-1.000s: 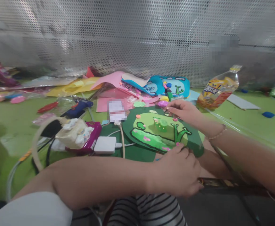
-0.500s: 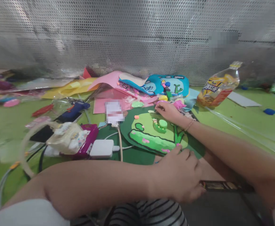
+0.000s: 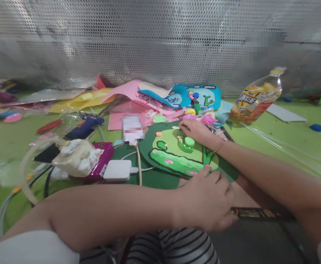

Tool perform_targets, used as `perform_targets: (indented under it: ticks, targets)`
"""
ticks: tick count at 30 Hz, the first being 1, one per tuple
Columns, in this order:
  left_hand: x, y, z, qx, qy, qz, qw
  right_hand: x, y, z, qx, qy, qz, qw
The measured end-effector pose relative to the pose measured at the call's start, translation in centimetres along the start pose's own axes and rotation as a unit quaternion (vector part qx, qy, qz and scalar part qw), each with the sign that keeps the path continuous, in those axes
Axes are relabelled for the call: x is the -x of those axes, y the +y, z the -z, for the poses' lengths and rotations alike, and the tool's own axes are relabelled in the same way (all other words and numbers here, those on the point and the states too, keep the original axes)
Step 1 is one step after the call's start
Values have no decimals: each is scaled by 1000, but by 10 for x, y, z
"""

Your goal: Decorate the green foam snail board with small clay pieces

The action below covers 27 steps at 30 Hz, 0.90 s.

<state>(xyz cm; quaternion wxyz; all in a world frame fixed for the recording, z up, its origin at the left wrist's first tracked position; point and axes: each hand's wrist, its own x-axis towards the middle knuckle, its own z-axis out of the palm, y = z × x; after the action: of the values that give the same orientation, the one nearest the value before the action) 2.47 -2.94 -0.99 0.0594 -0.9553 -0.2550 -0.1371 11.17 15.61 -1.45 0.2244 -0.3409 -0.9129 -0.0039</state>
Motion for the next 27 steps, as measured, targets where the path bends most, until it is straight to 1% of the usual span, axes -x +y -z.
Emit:
perform_targets:
  ticks: [9,21,27]
  targets:
    - [1,0,1,6,-3,-3,1000,2,3,0,-10,20,-5,1000]
    - [0,0,1,3,-14,1,1000,1,10,-6,-19,34,19,999]
    - [0,-1,0,-1,-10,-1,1000,1,11,-6,-25,37,17,999]
